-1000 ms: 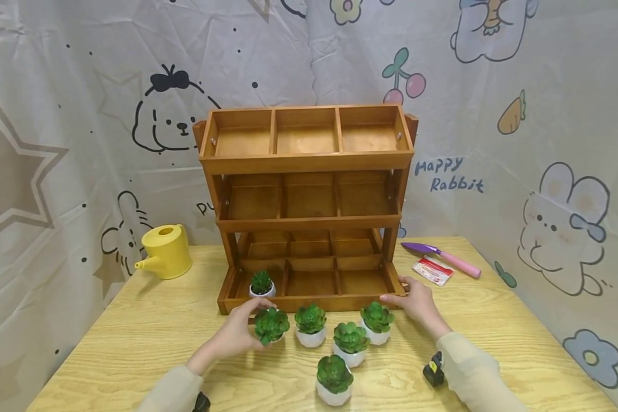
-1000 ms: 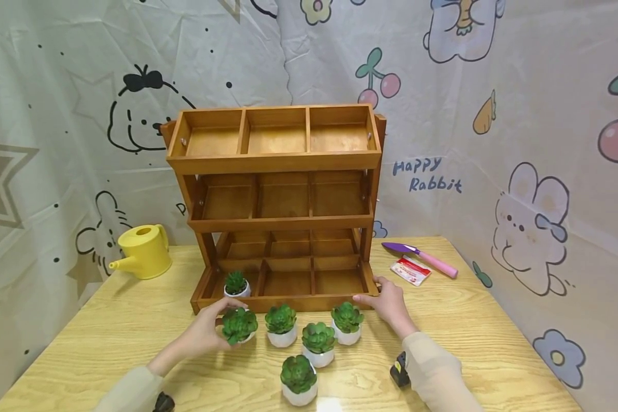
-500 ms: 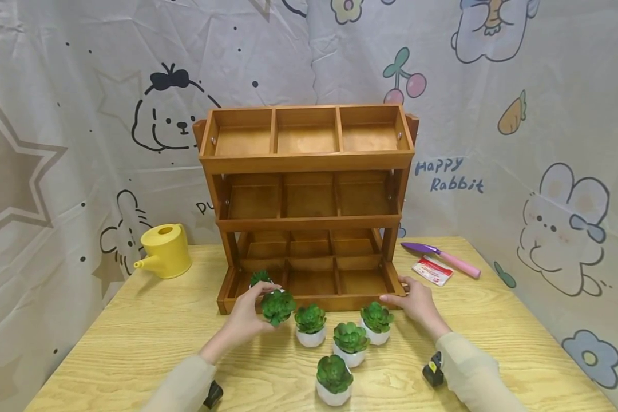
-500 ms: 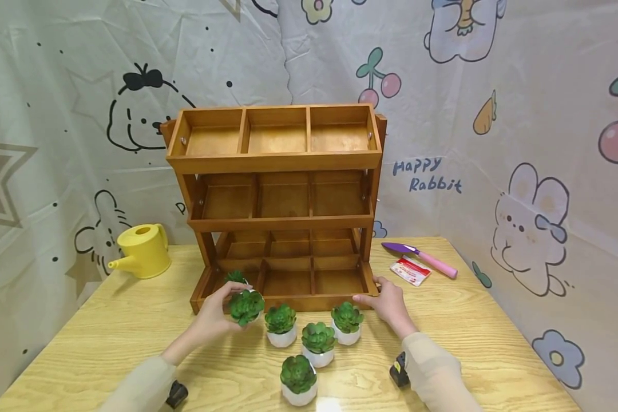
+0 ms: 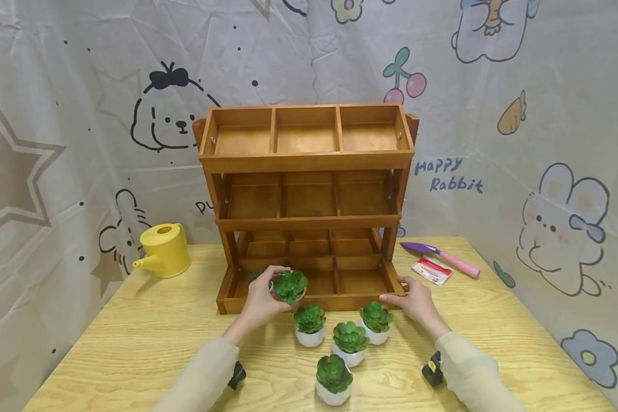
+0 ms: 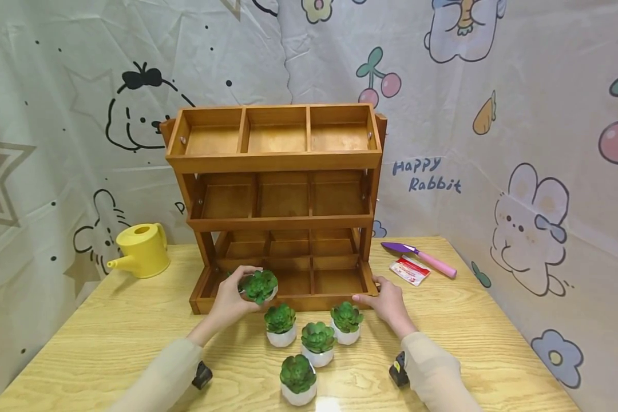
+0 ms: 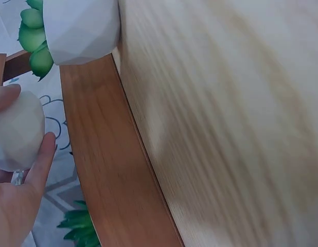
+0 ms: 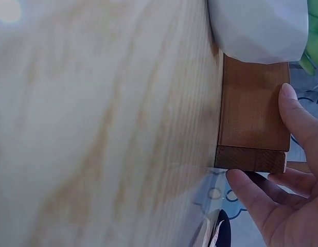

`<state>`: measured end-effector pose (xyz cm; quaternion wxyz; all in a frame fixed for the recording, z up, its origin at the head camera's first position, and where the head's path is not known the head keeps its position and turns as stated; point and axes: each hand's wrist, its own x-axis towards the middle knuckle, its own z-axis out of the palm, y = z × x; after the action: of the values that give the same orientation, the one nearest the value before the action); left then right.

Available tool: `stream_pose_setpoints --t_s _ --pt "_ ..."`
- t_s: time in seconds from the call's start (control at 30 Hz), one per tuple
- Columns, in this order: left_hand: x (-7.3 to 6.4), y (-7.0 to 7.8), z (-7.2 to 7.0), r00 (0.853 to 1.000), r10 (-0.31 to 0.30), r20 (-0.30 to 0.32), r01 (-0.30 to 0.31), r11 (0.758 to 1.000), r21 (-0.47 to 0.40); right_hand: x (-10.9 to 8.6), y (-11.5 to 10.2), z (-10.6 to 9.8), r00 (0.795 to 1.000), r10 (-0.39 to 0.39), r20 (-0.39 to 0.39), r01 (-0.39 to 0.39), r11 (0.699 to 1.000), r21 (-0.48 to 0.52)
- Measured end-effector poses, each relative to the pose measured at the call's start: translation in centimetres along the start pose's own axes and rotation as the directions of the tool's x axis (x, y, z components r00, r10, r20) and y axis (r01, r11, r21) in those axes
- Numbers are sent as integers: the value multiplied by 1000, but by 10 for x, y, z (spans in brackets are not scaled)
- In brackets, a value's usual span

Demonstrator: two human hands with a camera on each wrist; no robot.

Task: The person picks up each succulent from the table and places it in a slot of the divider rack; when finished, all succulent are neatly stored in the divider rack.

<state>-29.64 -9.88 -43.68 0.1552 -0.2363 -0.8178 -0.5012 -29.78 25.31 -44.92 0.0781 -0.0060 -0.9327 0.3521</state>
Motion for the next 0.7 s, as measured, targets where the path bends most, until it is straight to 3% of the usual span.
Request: stream_pose_setpoints --t_s 0.2,0.5,0.7 --pt "13 -1 13 999 18 -30 -17 1000 25 0 0 0 1000 4 4 -4 1000 -3" --pt "29 -6 31 998 -44 -53 48 996 76 2 2 1 1000 12 13 -12 1000 13" --pt "34 -11 40 999 -53 -2 53 995 81 2 2 2 1000 16 6 -16 1000 13"
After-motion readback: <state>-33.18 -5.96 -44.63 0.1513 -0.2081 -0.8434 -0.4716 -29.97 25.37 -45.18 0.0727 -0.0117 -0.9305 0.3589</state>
